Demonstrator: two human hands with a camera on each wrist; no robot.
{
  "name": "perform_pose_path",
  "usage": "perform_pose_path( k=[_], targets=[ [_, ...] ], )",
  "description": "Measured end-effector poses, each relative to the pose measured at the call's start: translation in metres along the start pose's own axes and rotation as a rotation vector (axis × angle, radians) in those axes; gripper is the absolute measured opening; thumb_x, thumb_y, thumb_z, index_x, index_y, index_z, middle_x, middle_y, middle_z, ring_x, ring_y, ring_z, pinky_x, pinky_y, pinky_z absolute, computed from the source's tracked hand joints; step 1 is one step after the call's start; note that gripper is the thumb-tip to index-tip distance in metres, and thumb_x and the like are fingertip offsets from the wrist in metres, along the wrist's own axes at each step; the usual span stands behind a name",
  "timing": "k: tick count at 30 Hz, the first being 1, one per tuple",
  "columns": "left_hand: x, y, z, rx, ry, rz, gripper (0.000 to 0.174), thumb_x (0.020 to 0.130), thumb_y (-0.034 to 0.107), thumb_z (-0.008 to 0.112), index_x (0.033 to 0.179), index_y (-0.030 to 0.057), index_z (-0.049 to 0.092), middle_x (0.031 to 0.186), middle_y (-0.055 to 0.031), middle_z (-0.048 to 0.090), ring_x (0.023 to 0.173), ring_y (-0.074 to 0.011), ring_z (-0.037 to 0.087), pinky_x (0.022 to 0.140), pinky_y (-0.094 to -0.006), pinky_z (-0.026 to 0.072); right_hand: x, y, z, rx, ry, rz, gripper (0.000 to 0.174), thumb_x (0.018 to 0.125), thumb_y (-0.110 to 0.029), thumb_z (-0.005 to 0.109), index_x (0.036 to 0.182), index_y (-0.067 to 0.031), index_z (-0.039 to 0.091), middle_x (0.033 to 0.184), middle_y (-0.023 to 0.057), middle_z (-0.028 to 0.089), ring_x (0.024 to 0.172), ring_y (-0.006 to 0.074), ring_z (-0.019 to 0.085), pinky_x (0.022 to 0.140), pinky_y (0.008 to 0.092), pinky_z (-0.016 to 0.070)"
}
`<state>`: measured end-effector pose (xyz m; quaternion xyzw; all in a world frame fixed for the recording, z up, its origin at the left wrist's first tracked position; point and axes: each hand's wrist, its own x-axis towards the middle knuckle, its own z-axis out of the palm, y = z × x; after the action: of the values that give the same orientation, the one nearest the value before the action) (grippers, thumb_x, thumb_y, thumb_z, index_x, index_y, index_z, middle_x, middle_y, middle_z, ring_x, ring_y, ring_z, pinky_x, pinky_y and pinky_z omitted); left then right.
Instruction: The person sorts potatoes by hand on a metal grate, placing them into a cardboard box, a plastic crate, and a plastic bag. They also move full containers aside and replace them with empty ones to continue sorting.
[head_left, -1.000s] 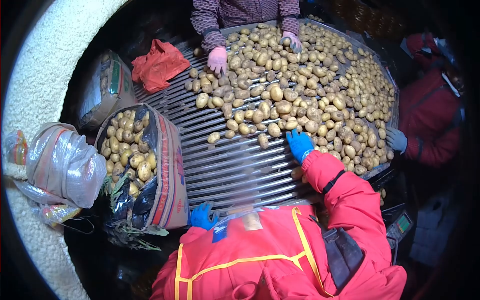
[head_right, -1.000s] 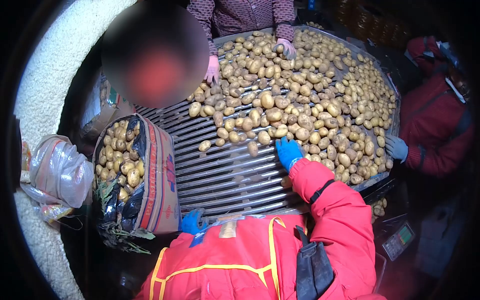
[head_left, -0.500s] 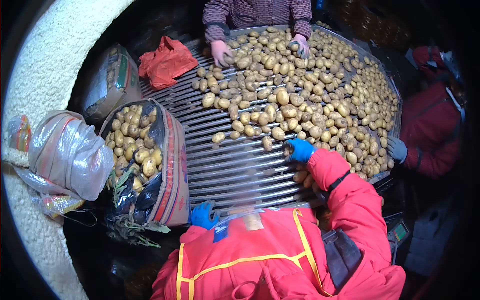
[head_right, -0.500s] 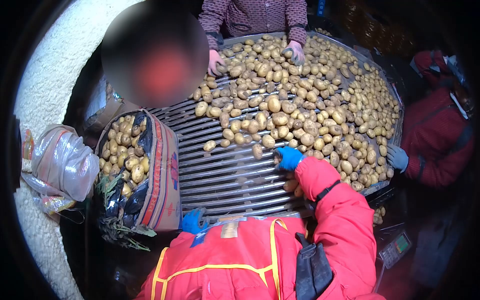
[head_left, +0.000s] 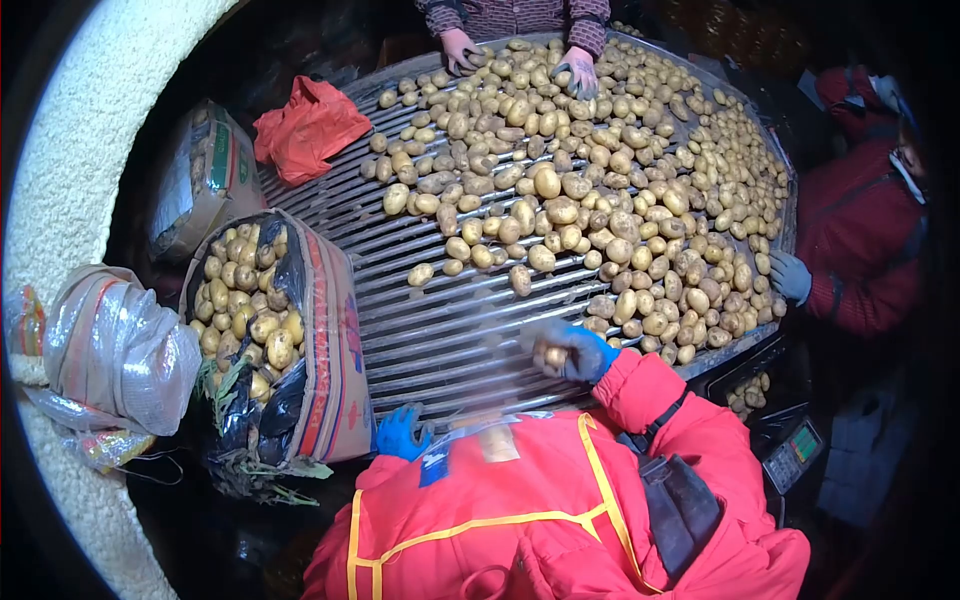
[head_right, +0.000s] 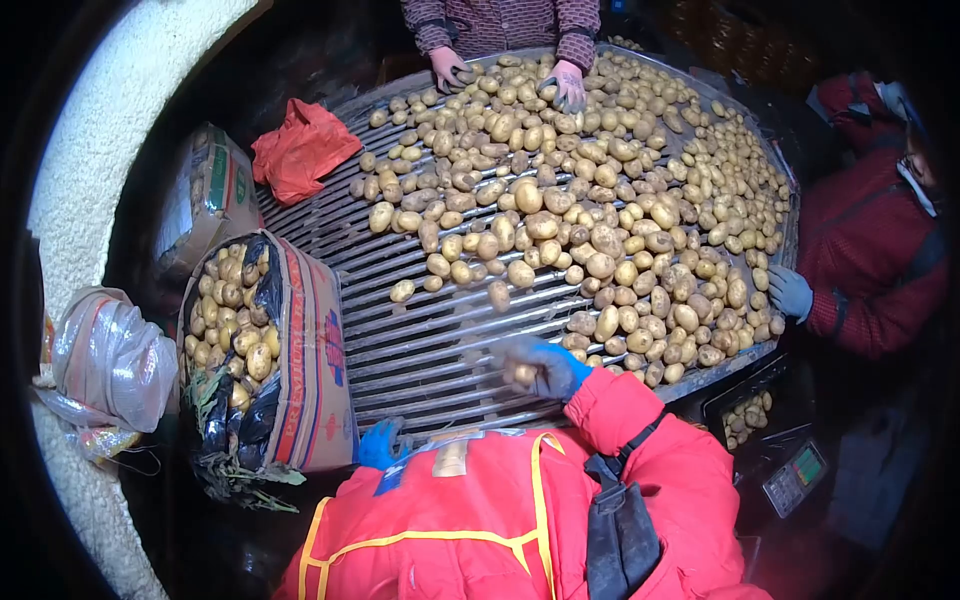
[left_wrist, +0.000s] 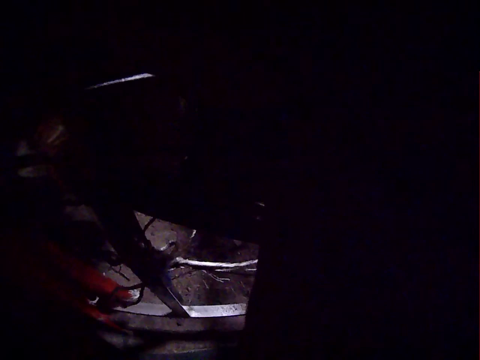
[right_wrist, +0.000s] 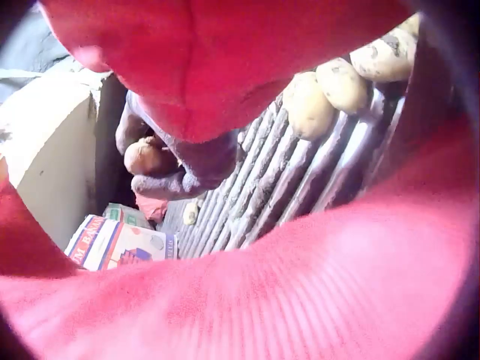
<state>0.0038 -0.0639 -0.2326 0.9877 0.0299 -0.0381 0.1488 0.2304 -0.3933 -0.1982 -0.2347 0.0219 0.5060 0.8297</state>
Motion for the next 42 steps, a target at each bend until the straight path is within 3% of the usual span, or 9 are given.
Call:
perform_pose_path(
  k=[13, 15, 18, 20, 23, 28, 33, 36, 42],
  targets=[
    [-0.001, 0.000, 0.001, 0.021, 0.032, 0.018, 0.043, 0.076, 0.036, 0.063, 0.112, 0.0119, 0.059, 0.111, -0.0137, 0.058, 0.096, -0.0343, 0.056, 0.080, -0.0446, 0.0453, 0.031, -0.088, -0.103, -0.232, 0.395, -0.496, 0.046, 0.084, -0.009, 0.059, 0.127, -0.0088, 0.044, 0.108, 0.0091, 0.059, 0.088, 0.0247, 0.062, 0.061, 0.0328, 0.0537],
    [0.000, -0.002, 0.002, 0.026, 0.044, 0.030, 0.043, 0.076, 0.036, 0.063, 0.112, 0.0120, 0.059, 0.111, -0.0136, 0.058, 0.095, -0.0343, 0.056, 0.079, -0.0447, 0.0453, 0.022, -0.122, -0.095, 0.059, 0.395, -0.488, 0.054, 0.082, -0.011, 0.060, 0.131, -0.0097, 0.037, 0.109, 0.0131, 0.057, 0.087, 0.0273, 0.062, 0.059, 0.0335, 0.0529],
    [-0.002, 0.000, 0.001, 0.028, 0.060, 0.036, 0.044, 0.076, 0.036, 0.063, 0.112, 0.0123, 0.059, 0.110, -0.0134, 0.058, 0.094, -0.0343, 0.056, 0.079, -0.0448, 0.0454, 0.024, -0.171, -0.137, -0.025, 0.380, -0.682, 0.054, 0.080, -0.007, 0.060, 0.129, -0.0090, 0.037, 0.091, 0.0104, 0.058, 0.072, 0.0221, 0.060, 0.050, 0.0290, 0.0504],
    [0.001, -0.001, 0.000, 0.035, 0.063, 0.034, 0.044, 0.075, 0.036, 0.063, 0.112, 0.0125, 0.059, 0.111, -0.0134, 0.058, 0.094, -0.0343, 0.056, 0.079, -0.0449, 0.0454, 0.020, -0.189, -0.117, -0.149, 0.694, -0.796, 0.047, 0.079, -0.006, 0.060, 0.124, -0.0073, 0.045, 0.089, 0.0093, 0.059, 0.067, 0.0177, 0.059, 0.049, 0.0274, 0.0488],
    [-0.001, -0.001, 0.002, 0.038, 0.046, 0.023, 0.044, 0.075, 0.036, 0.063, 0.112, 0.0127, 0.059, 0.111, -0.0135, 0.057, 0.094, -0.0344, 0.056, 0.078, -0.0450, 0.0455, 0.017, -0.197, -0.098, -0.281, 0.750, -0.804, 0.042, 0.079, -0.006, 0.062, 0.120, -0.0058, 0.052, 0.089, 0.0080, 0.060, 0.066, 0.0138, 0.058, 0.049, 0.0254, 0.0479],
    [-0.002, -0.002, 0.002, 0.031, 0.030, 0.007, 0.045, 0.076, 0.037, 0.063, 0.113, 0.0126, 0.059, 0.112, -0.0140, 0.057, 0.095, -0.0345, 0.056, 0.079, -0.0450, 0.0452, 0.052, -0.168, -0.092, -0.999, 0.639, -0.726, 0.027, 0.080, -0.015, 0.064, 0.104, -0.0016, 0.065, 0.092, 0.0041, 0.065, 0.078, 0.0098, 0.058, 0.066, 0.0241, 0.0486],
    [-0.001, -0.001, 0.001, -0.019, 0.047, 0.022, 0.046, 0.076, 0.036, 0.063, 0.115, 0.0118, 0.057, 0.113, -0.0144, 0.056, 0.097, -0.0348, 0.055, 0.081, -0.0450, 0.0445, 0.101, -0.153, -0.019, -1.934, 0.895, -0.456, 0.041, 0.076, -0.033, 0.061, 0.114, -0.0188, 0.061, 0.112, 0.0143, 0.059, 0.099, 0.0325, 0.058, 0.086, 0.0414, 0.0466],
    [-0.002, -0.001, 0.000, -0.029, 0.046, 0.018, 0.047, 0.075, 0.036, 0.064, 0.115, 0.0109, 0.057, 0.112, -0.0145, 0.056, 0.098, -0.0347, 0.055, 0.082, -0.0452, 0.0442, 0.130, -0.160, -0.026, -2.190, 0.969, -0.082, 0.042, 0.077, -0.032, 0.058, 0.117, -0.0189, 0.059, 0.115, 0.0142, 0.057, 0.104, 0.0306, 0.057, 0.087, 0.0397, 0.0461],
    [-0.004, 0.000, 0.002, -0.011, 0.077, 0.020, 0.047, 0.075, 0.037, 0.063, 0.114, 0.0109, 0.057, 0.113, -0.0151, 0.056, 0.100, -0.0347, 0.054, 0.083, -0.0457, 0.0438, 0.132, -0.166, -0.015, -2.142, 0.289, 0.444, 0.031, 0.068, -0.027, 0.065, 0.094, -0.0098, 0.069, 0.095, 0.0137, 0.067, 0.087, 0.0288, 0.063, 0.077, 0.0388, 0.0493]
  ],
)
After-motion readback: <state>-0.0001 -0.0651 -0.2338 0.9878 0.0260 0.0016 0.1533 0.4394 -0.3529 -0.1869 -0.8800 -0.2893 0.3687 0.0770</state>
